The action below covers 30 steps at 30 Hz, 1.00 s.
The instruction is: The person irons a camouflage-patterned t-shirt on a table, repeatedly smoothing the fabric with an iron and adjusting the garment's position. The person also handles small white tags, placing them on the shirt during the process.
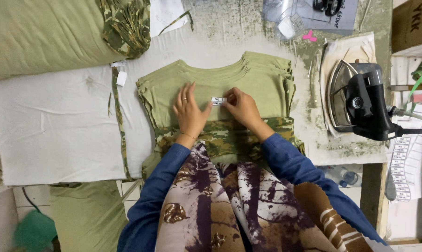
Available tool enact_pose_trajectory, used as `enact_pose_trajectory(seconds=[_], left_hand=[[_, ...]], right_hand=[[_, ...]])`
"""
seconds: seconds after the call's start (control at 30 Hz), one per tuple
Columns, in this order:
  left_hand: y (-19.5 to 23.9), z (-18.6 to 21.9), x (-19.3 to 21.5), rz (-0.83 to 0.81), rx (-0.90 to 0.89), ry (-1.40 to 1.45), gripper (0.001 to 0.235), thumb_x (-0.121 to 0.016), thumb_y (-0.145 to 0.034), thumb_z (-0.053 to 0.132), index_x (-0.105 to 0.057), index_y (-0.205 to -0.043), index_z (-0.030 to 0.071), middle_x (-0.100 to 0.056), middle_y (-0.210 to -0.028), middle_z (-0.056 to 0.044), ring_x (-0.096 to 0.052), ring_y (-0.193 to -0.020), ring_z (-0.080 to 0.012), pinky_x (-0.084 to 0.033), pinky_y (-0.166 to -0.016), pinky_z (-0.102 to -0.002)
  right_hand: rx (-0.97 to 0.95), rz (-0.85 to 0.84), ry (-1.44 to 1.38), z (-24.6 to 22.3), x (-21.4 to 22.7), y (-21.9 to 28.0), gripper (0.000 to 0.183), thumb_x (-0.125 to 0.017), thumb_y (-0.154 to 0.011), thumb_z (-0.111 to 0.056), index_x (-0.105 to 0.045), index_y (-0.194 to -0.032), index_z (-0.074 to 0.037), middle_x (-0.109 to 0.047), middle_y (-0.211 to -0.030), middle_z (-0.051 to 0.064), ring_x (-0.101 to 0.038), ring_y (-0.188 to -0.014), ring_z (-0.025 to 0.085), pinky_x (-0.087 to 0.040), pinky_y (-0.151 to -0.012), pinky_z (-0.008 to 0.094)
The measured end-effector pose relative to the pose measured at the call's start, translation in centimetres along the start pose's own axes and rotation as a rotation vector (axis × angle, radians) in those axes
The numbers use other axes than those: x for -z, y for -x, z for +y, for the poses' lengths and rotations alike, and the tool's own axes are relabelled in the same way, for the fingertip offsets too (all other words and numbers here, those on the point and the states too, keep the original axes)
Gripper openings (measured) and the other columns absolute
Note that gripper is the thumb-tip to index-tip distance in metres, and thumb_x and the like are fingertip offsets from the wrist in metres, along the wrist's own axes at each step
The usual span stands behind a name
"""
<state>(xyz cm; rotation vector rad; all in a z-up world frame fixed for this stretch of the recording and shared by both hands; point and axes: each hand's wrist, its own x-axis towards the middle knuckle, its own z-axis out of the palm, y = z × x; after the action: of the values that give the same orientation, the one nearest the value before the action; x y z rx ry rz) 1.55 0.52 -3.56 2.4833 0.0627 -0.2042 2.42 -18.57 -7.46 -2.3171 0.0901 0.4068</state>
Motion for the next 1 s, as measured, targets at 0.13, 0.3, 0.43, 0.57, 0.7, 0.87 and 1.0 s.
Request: enact_pose_trajectory(seconds=[0.13,0.3,0.43,0.57,0.7,0.87,1.0], left_hand=[[0.2,-0.1,0.5,0.019,0.072,-0.072,0.088,-0.075,-0.084,0.044,-0.029,-0.15,0.01,-0.022,-0.158,-0.021,-0.017,-0.146,-0.041,-0.006,-0.111,-0.067],[-0.7,-0.9,0.3,-0.011,0.125,-0.11,0.103,-0.078,-0.077,0.05,-0.021,-0.155,0.013,-0.01,-0.162,-0.018,-0.007,-0.149,-0.0382,0.0,-0.108,-0.071],[-0.5,-1.1,0.4,-0.002,0.119,-0.095,0.102,-0.078,-0.077,0.049,-0.022,-0.154,0.013,-0.011,-0.162,-0.017,-0.008,-0.149,-0.0362,0.002,-0.107,-0.069],[-0.6,-1.5,-0.2,0.028,0.114,-0.115,0.104,-0.078,-0.074,0.05,-0.023,-0.154,0.014,-0.014,-0.162,-0.016,-0.011,-0.149,-0.0354,0.001,-0.107,-0.068],[-0.7,-1.5,-0.4,0.018,0.126,-0.134,0.103,-0.078,-0.075,0.051,-0.022,-0.154,0.014,-0.01,-0.162,-0.015,-0.007,-0.149,-0.0342,0.005,-0.107,-0.068],[-0.4,-0.4,-0.7,0.043,0.134,-0.151,0.094,-0.077,-0.078,0.046,-0.028,-0.151,0.015,-0.013,-0.161,-0.016,-0.007,-0.149,-0.0373,0.005,-0.106,-0.07],[0.6,1.3,1.6,0.037,0.082,-0.081,0.069,-0.059,-0.091,0.04,-0.032,-0.149,0.015,-0.023,-0.159,-0.019,-0.01,-0.148,-0.0423,0.003,-0.11,-0.071]], right_hand=[[-0.029,0.029,0.166,-2.0,2.3,1.3,0.033,-0.074,-0.081,-0.044,-0.062,-0.105,-0.023,-0.065,-0.089,0.003,-0.068,-0.086,0.031,-0.054,-0.074,0.046],[-0.059,0.061,0.174,-2.4,3.2,1.2,0.041,-0.076,-0.079,-0.044,-0.058,-0.1,-0.015,-0.057,-0.094,0.007,-0.065,-0.092,0.035,-0.052,-0.076,0.046],[-0.054,0.07,0.163,-2.7,3.3,1.3,0.042,-0.077,-0.078,-0.044,-0.058,-0.1,-0.014,-0.056,-0.093,0.007,-0.065,-0.091,0.036,-0.051,-0.075,0.046],[-0.062,0.062,0.161,-2.6,3.2,1.3,0.043,-0.077,-0.079,-0.046,-0.058,-0.1,-0.014,-0.056,-0.094,0.007,-0.065,-0.092,0.036,-0.052,-0.075,0.046],[-0.079,0.052,0.165,-2.2,3.1,1.2,0.044,-0.076,-0.078,-0.049,-0.056,-0.099,-0.017,-0.053,-0.093,0.004,-0.065,-0.09,0.033,-0.051,-0.073,0.044],[-0.081,0.058,0.206,-2.8,3.2,1.4,0.044,-0.074,-0.077,-0.049,-0.055,-0.099,-0.016,-0.053,-0.093,0.005,-0.064,-0.091,0.033,-0.051,-0.073,0.046],[0.026,0.111,0.312,-1.4,5.5,3.1,0.038,-0.07,-0.083,-0.043,-0.057,-0.103,-0.013,-0.06,-0.095,0.008,-0.065,-0.094,0.033,-0.052,-0.075,0.046]])
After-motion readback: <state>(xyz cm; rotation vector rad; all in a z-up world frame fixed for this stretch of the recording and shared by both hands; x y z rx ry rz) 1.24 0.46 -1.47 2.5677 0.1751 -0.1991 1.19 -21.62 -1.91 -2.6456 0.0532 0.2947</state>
